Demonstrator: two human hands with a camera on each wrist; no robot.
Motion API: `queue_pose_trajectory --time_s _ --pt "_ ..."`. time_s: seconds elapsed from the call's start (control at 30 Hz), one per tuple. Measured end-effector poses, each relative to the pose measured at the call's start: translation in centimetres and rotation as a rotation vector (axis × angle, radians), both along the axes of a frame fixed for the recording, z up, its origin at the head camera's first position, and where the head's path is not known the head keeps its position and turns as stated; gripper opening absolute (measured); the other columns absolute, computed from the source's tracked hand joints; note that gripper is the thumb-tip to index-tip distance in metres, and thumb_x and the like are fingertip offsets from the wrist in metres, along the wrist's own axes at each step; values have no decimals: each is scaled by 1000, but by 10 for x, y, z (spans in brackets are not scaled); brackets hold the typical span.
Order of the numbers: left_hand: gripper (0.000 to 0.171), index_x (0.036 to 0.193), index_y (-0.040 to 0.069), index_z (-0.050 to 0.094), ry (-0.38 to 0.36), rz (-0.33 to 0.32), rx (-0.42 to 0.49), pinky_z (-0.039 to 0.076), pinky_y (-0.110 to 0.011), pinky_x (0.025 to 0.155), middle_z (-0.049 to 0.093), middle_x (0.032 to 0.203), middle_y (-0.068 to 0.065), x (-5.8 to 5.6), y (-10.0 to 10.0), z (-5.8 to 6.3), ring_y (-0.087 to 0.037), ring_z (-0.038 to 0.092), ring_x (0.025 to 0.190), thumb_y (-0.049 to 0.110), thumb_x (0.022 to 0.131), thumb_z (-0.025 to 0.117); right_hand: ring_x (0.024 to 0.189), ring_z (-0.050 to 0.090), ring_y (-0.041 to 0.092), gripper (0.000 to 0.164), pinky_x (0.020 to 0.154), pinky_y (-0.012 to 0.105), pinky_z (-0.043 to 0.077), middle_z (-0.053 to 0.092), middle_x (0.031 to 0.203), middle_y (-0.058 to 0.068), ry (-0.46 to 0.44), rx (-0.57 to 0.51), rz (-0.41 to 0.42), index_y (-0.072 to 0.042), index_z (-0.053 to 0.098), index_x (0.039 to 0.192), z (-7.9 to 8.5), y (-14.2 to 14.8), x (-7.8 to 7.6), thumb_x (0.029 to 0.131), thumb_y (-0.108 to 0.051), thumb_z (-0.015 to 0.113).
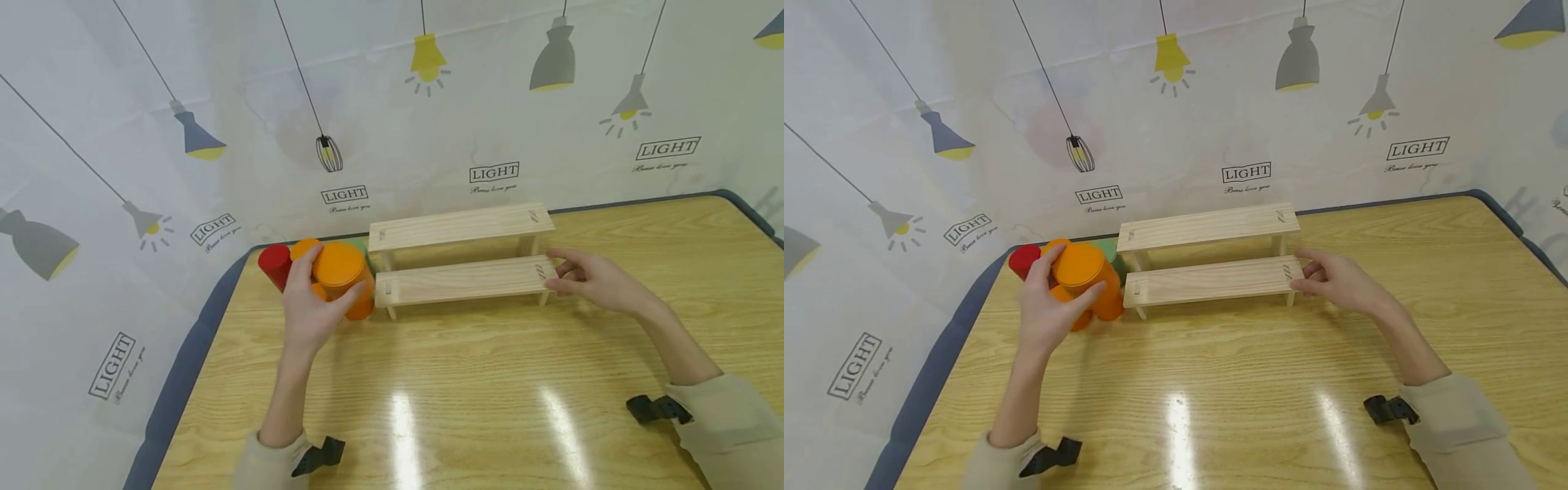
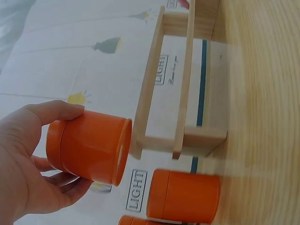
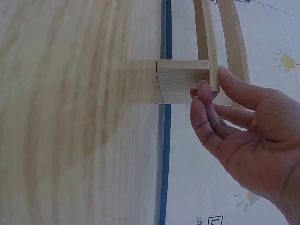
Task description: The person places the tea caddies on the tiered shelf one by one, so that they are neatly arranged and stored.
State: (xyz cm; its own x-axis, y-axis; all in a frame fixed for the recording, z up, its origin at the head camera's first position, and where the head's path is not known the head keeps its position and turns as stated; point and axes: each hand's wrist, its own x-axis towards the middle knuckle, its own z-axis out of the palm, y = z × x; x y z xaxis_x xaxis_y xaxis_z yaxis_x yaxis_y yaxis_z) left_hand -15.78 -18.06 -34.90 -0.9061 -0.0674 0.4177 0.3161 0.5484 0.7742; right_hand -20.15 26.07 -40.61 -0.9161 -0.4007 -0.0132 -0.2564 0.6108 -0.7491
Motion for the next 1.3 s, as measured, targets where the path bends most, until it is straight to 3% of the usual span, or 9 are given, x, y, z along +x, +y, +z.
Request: queue_pose_trajectory --time_s 0.23,0.47,0.7,0.93,1.3 --pt "77 139 1 52 28 -85 -14 48 -45 99 58 130 -15 -7 29 -7 -29 56 114 15 74 90 102 65 27 68 79 32 57 63 118 20 -8 -9 -3 8 32 153 -1 1 1 102 -24 64" --pt "82 144 -2 48 -5 -169 -4 48 -42 103 55 134 -17 -13 56 -12 -30 56 118 16 76 90 102 65 26 69 81 36 58 62 118 20 -22 -39 -5 8 31 153 -3 3 0 101 -23 64" --pt "83 143 0 49 -32 -218 -15 49 -46 97 56 135 -15 -19 86 -18 -27 55 115 22 75 90 100 65 24 69 81 36 59 62 117 19 -22 -44 -5 9 31 153 -3 3 1 101 -22 64" --pt "81 141 -3 50 -35 -287 17 50 -48 95 57 131 -17 -25 118 -25 -28 56 112 19 75 90 100 66 24 68 82 35 59 62 116 20 -27 -47 -7 9 32 152 -1 1 2 101 -23 64" --pt "82 144 4 49 -150 -274 22 50 -37 98 54 135 -13 -28 161 -30 -24 56 116 25 76 90 95 67 24 69 80 35 59 62 114 21 -52 -62 -18 10 32 151 0 -1 2 100 -21 65"
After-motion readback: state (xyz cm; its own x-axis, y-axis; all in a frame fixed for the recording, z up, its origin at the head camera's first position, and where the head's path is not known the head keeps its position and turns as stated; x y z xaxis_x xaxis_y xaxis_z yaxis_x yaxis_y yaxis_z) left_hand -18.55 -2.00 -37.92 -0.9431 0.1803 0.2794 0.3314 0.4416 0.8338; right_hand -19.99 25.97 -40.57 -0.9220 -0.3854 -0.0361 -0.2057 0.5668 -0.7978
